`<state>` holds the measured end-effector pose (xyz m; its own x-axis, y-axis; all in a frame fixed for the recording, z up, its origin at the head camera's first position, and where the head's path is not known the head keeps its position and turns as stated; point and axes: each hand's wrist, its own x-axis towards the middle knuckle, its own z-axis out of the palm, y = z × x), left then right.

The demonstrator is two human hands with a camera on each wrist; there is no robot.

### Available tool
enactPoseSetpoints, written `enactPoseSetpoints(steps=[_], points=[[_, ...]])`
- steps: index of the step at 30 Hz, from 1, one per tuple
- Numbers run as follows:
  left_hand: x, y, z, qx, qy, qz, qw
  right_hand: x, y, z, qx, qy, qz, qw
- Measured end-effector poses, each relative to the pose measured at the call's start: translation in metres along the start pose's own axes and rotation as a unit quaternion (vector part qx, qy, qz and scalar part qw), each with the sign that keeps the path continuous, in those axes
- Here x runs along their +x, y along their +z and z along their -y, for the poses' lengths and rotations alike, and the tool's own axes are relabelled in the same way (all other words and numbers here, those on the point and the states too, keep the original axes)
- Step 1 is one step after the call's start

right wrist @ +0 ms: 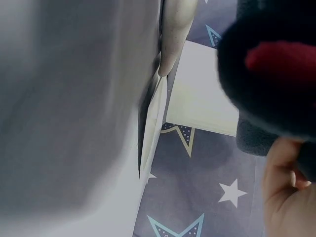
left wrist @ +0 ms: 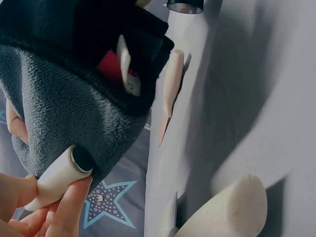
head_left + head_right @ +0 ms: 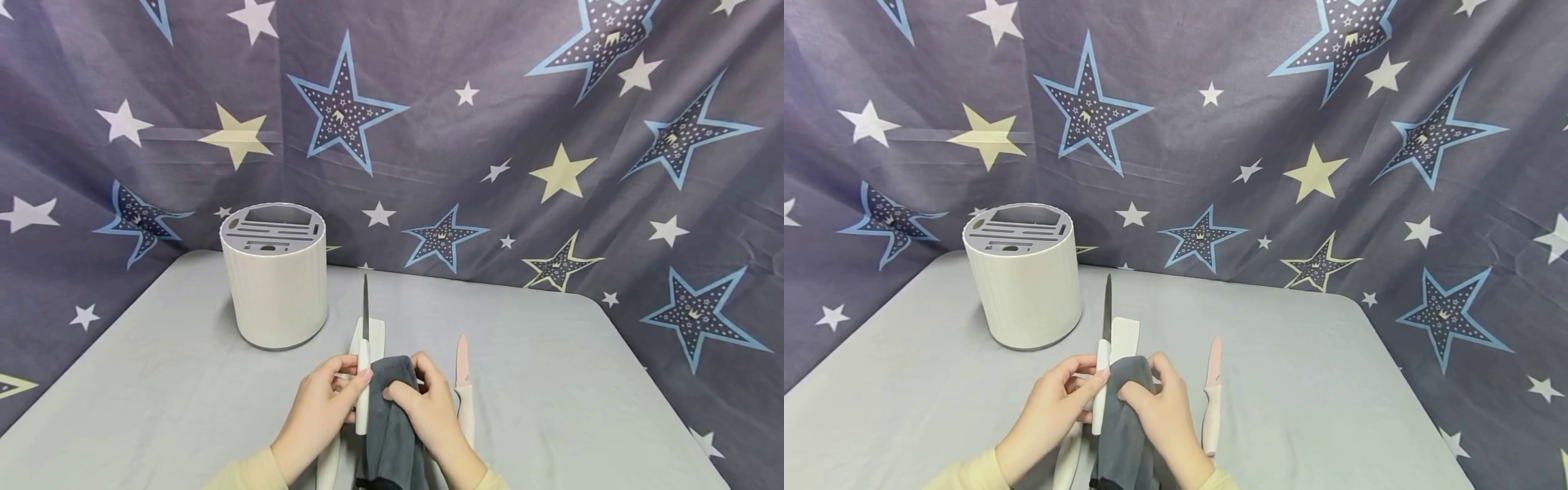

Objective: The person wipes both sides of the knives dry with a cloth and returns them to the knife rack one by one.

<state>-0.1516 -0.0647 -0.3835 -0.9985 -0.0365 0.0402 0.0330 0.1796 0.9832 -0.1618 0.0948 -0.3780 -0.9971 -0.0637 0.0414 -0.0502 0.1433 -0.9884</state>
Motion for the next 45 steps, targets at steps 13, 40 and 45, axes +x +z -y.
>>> enactPoseSetpoints(steps=[13,40,45], points=[[-0.005,0.005,0.002,-0.002,0.008,0.023,0.9997,0.002,-0.003,0.001,0.015,-0.015,-0.05,0.999],[-0.015,0.008,0.003,0.016,0.04,0.082,0.9957,0.009,-0.016,0.004,0.05,-0.022,-0.083,0.995],[-0.015,0.006,0.003,0.025,0.04,0.095,0.9944,0.009,-0.014,0.002,0.048,-0.02,-0.084,0.995]])
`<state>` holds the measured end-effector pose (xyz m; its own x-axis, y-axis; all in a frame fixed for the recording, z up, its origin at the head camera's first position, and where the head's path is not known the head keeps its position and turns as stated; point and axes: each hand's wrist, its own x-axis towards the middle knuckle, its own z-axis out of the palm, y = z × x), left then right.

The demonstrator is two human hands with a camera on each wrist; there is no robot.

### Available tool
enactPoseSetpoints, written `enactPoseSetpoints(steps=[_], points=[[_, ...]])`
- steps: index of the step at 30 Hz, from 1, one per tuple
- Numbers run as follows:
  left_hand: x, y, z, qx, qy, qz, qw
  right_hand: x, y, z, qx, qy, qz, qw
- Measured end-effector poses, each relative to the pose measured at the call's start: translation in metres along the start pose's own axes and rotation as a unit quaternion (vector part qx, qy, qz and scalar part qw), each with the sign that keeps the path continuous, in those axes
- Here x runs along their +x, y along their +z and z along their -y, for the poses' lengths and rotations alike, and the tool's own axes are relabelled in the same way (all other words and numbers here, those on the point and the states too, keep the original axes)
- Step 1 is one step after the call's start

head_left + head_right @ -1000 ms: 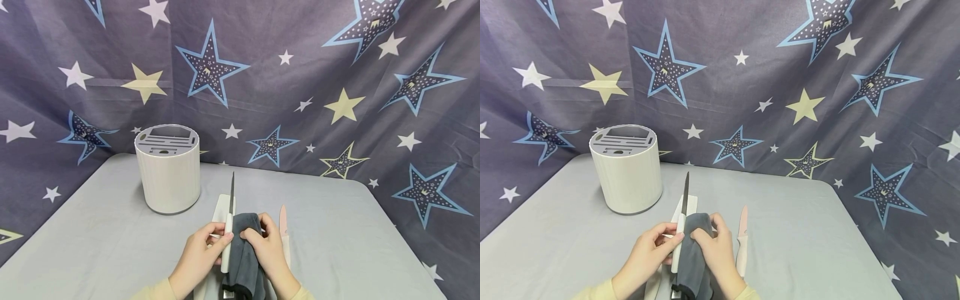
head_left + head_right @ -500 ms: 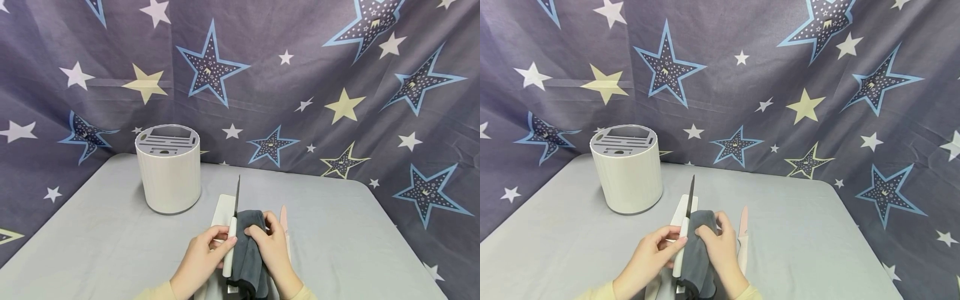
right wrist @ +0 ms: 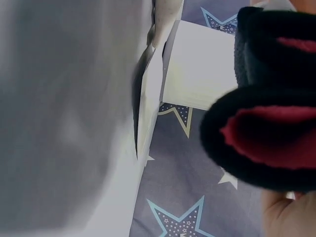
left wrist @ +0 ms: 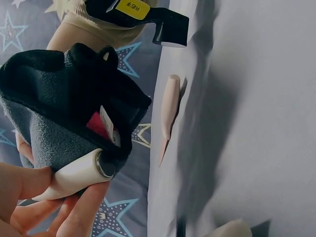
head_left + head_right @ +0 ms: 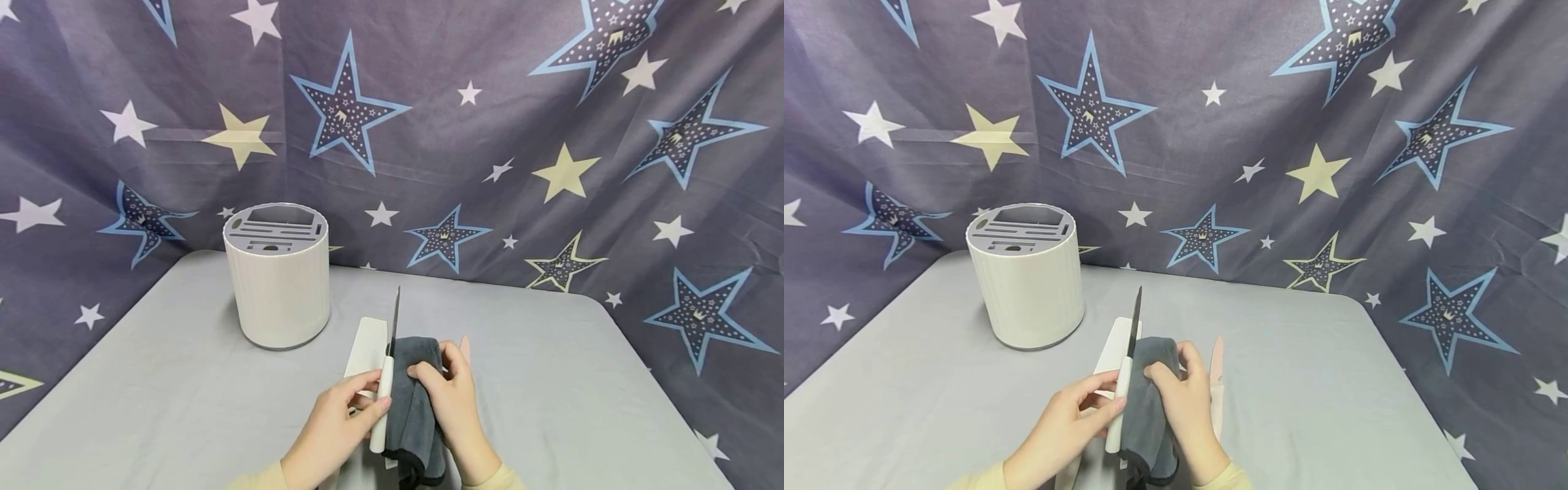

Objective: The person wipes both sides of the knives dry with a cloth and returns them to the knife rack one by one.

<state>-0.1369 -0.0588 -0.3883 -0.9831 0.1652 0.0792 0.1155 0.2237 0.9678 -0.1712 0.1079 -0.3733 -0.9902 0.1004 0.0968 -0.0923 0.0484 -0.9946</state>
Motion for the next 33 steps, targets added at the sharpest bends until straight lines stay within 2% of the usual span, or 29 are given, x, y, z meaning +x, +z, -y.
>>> enactPoseSetpoints(steps=[7,21,33], points=[[0.001,-0.001,0.001,-0.006,-0.005,-0.008,0.9999,-0.002,0.002,-0.001,-0.01,-0.002,0.003,1.0],[0.005,-0.002,-0.003,-0.026,-0.021,-0.049,0.9982,-0.008,0.005,-0.003,-0.025,-0.004,0.017,1.0],[0.011,-0.006,-0.01,0.009,0.004,-0.082,0.9966,-0.013,0.009,0.0,-0.022,-0.006,0.025,0.999]])
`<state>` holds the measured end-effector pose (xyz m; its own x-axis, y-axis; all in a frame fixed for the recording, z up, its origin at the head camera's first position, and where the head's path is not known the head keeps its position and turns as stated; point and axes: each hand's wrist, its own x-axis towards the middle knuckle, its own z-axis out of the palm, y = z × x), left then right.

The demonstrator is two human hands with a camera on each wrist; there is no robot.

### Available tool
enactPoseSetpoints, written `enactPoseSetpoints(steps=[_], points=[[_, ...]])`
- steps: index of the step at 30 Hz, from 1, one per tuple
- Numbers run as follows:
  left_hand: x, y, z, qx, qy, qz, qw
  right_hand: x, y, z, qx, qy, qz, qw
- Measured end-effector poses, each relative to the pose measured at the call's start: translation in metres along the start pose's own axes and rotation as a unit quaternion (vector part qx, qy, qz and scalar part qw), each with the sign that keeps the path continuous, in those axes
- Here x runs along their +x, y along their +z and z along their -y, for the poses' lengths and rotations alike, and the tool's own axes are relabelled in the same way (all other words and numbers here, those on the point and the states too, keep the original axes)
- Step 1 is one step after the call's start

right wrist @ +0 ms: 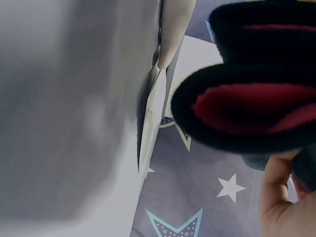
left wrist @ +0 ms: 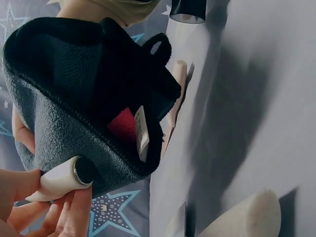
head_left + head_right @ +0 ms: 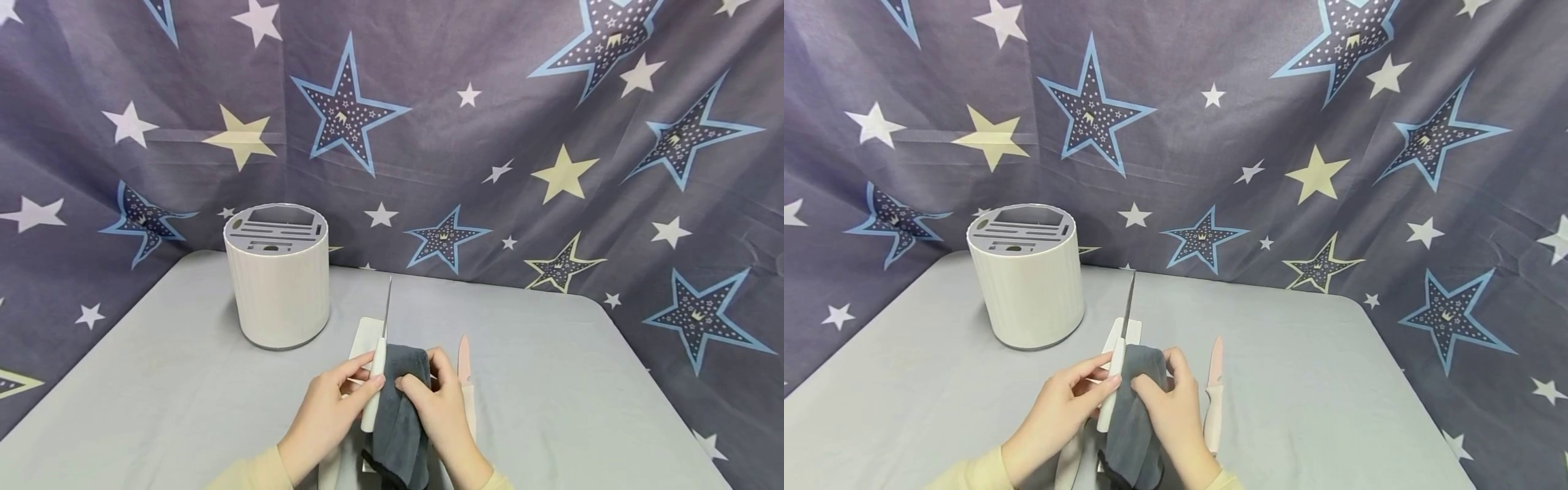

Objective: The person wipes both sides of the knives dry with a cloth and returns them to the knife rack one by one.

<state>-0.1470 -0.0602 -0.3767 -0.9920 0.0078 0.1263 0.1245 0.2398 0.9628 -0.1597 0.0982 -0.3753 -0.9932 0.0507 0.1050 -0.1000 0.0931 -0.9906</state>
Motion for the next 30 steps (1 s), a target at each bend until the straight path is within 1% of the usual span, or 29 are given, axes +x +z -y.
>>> enactPoseSetpoints(steps=[5,11,18,22,25,28,30], points=[[0.0,-0.002,-0.004,0.022,0.01,-0.011,0.9996,0.0,0.0,-0.001,0.01,0.007,0.004,1.0],[0.001,-0.005,-0.006,0.031,0.013,-0.019,0.9992,0.0,-0.002,-0.002,0.019,0.014,0.005,1.0],[0.002,-0.008,-0.009,-0.005,0.002,-0.027,0.9996,0.001,-0.004,-0.001,0.027,0.022,0.009,0.999],[0.003,-0.01,-0.011,-0.044,-0.022,-0.012,0.9987,0.002,-0.005,-0.001,0.026,0.026,0.009,0.999],[0.002,-0.012,-0.013,-0.071,-0.034,-0.011,0.9968,0.002,-0.006,-0.001,0.025,0.032,0.008,0.999],[0.002,-0.014,-0.016,-0.069,-0.026,-0.033,0.9967,0.002,-0.007,-0.001,0.027,0.033,0.009,0.999],[0.003,-0.017,-0.02,-0.077,-0.017,-0.046,0.9958,0.001,-0.007,-0.001,0.028,0.032,0.011,0.999]])
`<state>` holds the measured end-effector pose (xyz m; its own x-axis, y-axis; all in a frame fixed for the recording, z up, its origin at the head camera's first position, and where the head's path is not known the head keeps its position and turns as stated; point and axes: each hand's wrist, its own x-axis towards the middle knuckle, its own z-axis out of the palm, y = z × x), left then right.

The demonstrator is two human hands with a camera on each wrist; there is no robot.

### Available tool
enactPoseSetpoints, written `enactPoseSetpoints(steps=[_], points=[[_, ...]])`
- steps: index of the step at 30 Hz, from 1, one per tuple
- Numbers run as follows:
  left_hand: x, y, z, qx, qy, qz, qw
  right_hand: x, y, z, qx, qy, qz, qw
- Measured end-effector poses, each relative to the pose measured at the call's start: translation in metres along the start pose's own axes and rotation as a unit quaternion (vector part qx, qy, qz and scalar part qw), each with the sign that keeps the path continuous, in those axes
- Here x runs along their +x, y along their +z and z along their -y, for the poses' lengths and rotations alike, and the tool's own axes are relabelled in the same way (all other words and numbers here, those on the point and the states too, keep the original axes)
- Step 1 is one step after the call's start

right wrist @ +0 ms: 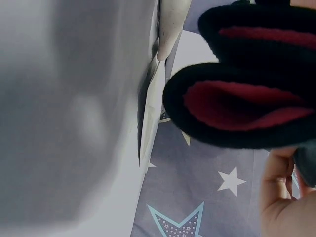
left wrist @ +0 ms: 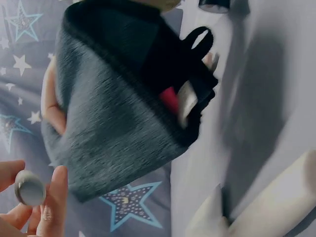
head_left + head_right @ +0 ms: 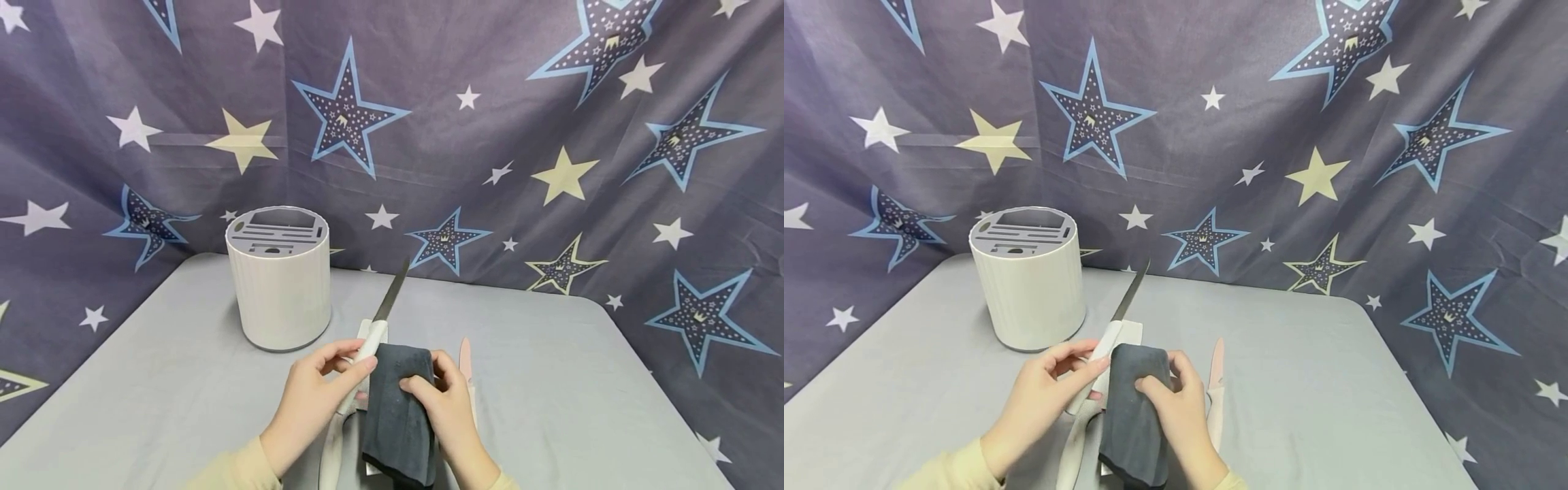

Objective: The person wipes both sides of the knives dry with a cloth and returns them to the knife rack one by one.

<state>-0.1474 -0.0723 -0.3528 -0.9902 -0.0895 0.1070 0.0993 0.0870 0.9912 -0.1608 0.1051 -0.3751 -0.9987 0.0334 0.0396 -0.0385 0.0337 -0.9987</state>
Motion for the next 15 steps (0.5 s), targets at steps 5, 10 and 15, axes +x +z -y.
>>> enactPoseSetpoints(steps=[5,10,15], points=[[0.005,-0.007,-0.014,-0.021,0.021,-0.018,0.9994,0.0,-0.001,0.0,-0.001,-0.001,-0.001,1.0],[0.009,-0.016,-0.025,-0.02,0.042,-0.032,0.9984,0.0,-0.003,-0.001,0.0,-0.001,-0.002,1.0],[0.013,-0.024,-0.032,-0.015,0.052,-0.037,0.9978,0.0,-0.004,-0.001,0.001,0.0,-0.005,1.0]])
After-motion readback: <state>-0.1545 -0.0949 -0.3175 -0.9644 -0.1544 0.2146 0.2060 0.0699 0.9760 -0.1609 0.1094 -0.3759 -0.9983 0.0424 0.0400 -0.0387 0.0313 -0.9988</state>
